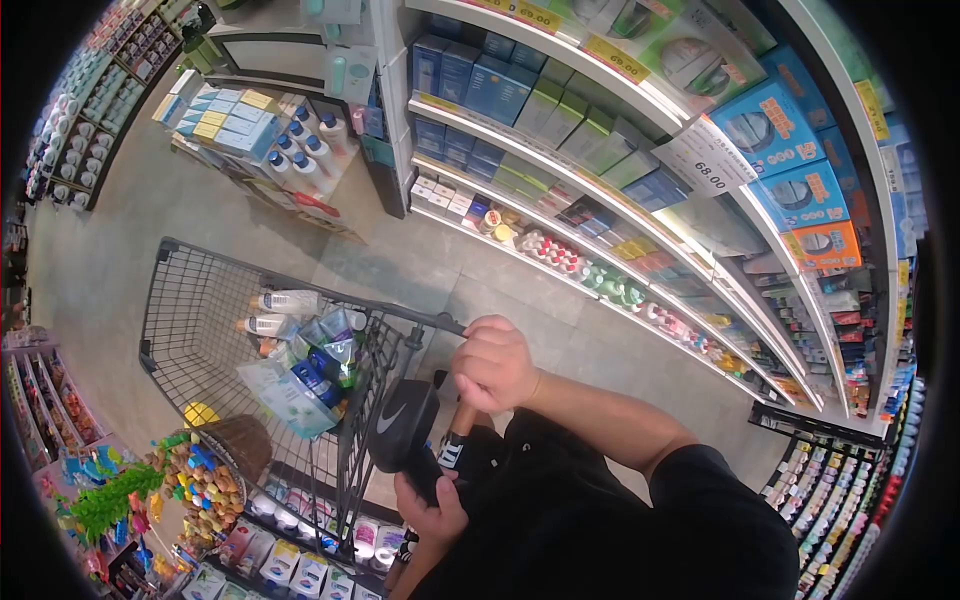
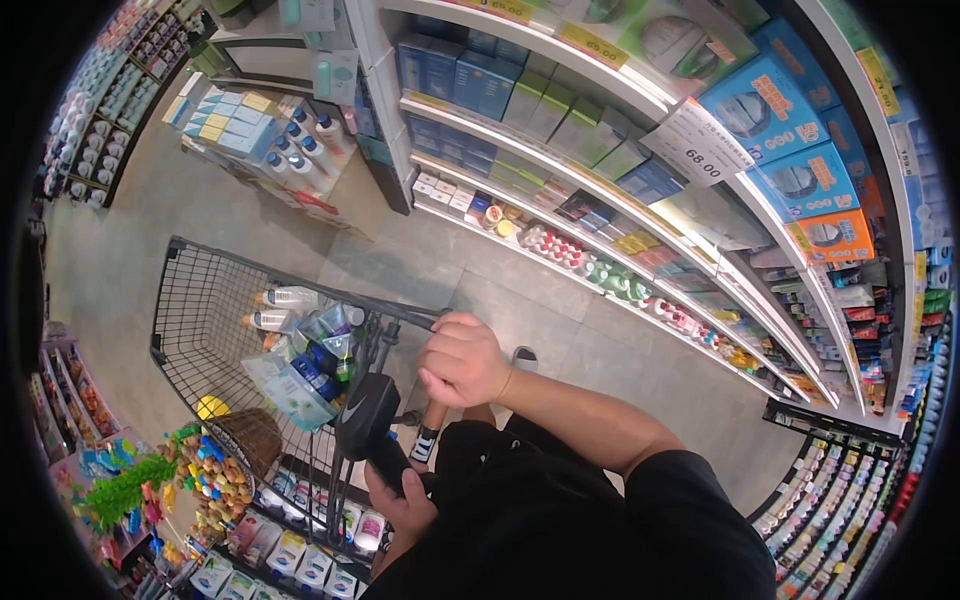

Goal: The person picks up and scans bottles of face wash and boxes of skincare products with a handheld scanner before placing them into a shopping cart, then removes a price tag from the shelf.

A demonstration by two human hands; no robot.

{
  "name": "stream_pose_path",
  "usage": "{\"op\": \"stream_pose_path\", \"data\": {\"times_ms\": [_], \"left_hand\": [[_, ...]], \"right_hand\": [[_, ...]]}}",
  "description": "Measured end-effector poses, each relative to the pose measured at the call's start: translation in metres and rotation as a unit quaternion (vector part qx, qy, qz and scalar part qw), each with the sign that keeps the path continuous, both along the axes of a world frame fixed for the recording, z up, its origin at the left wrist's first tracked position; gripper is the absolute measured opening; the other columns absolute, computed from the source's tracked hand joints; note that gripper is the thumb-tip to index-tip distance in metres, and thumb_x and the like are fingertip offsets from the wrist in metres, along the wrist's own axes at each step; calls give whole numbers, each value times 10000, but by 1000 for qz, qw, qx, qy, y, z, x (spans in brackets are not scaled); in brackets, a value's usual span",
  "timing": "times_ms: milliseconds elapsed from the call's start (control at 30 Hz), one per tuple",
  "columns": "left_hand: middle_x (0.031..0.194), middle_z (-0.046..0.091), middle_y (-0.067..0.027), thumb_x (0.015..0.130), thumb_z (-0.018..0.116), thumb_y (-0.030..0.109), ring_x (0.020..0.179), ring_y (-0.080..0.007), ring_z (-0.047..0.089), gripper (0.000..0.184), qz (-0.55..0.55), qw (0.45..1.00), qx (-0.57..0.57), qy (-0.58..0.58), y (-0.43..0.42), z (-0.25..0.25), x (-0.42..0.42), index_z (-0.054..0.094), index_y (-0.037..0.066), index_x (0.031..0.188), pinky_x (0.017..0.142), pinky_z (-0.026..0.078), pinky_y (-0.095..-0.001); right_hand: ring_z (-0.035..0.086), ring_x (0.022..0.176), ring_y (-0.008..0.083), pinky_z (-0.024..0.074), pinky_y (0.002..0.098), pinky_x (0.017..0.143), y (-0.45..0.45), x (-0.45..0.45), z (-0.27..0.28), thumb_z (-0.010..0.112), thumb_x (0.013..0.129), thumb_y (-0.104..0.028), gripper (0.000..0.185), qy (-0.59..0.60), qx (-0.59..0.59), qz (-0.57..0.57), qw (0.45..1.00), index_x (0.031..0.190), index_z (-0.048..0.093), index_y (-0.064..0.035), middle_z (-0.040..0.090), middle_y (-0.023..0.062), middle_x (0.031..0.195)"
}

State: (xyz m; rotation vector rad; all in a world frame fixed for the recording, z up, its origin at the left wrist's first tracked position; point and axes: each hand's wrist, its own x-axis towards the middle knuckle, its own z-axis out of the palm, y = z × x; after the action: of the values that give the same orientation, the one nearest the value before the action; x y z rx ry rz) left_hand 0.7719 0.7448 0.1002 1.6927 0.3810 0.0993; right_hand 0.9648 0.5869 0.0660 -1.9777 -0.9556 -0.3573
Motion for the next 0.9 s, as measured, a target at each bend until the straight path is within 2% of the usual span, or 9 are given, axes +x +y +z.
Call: {"op": "stream_pose_path", "data": {"times_ms": [233, 433, 533, 567, 633, 667, 733, 800, 900], "left_hand": [[914, 615, -147, 920, 558, 108, 754, -165, 605, 553, 23, 998, -58, 16, 2, -7, -3, 317, -139, 1352, 686, 505, -266], [835, 583, -124, 930, 577, 226, 671, -151, 576, 626, 100, 994, -42, -9, 0, -19, 1, 320, -102, 1397, 526, 493, -219], [780, 577, -75, 993, 550, 325, 699, -151, 552, 635, 68, 997, -20, 26, -1, 0, 8, 289, -64, 1422, 652, 471, -253], [778, 573, -75, 997, 544, 323, 709, -149, 549, 614, 78, 996, -14, 27, -1, -3, 5, 304, -68, 1406, 656, 474, -248], [794, 586, -114, 952, 545, 238, 607, -144, 555, 666, 102, 995, -6, 5, -1, -10, 5, 248, -74, 1460, 502, 467, -218], [794, 588, -116, 959, 531, 219, 622, -156, 548, 657, 110, 994, 5, -13, -1, -14, 3, 231, -76, 1463, 513, 459, -229], [786, 589, -114, 969, 522, 221, 657, -165, 545, 643, 115, 993, 13, 0, 1, -13, 2, 233, -84, 1456, 592, 472, -261], [750, 582, -96, 971, 552, 291, 671, -156, 545, 640, 102, 994, 28, 20, 11, -14, 3, 298, -82, 1424, 653, 466, -274], [735, 542, -75, 960, 579, 360, 672, -155, 504, 620, 118, 993, 4, 32, 17, -15, 5, 365, -65, 1357, 656, 420, -285]], "right_hand": [[574, 675, 231, 493, 374, 802, 1, 3, -3, 629, 790, -171, 102, -24, -32, -30, 999, 711, 605, -112, 592, 22, 734], [600, 852, 269, 475, 393, 831, -9, 10, 7, 716, 781, -152, 122, 45, 68, 4, 997, 838, 627, -91, 609, 54, 879], [611, 954, 290, 480, 414, 871, -62, 13, 8, 699, 818, -90, 120, 55, 52, -89, 993, 913, 631, -63, 630, 89, 978], [617, 963, 280, 478, 412, 877, -87, 19, -1, 685, 838, -85, 119, 54, 50, -135, 988, 942, 634, -57, 638, 91, 992], [622, 964, 259, 479, 384, 884, -145, 26, -23, 664, 871, -61, 127, 57, 2, -286, 957, 993, 629, -51, 642, 98, 1012], [625, 949, 206, 484, 336, 875, -174, 31, -30, 656, 902, -60, 121, 104, 19, -348, 932, 1015, 619, -40, 644, 94, 1013], [626, 948, 197, 494, 323, 833, -246, 49, -57, 664, 880, -89, 149, 131, 68, -437, 887, 1020, 638, -43, 657, 85, 1025], [626, 955, 210, 490, 325, 850, -294, 66, -58, 668, 887, -119, 195, 111, 68, -515, 847, 1058, 636, -30, 661, 92, 1030], [606, 1038, 280, 484, 391, 904, -348, 85, -52, 696, 874, -185, 358, -24, -91, -539, 837, 1187, 606, -35, 623, 142, 1115]]}}
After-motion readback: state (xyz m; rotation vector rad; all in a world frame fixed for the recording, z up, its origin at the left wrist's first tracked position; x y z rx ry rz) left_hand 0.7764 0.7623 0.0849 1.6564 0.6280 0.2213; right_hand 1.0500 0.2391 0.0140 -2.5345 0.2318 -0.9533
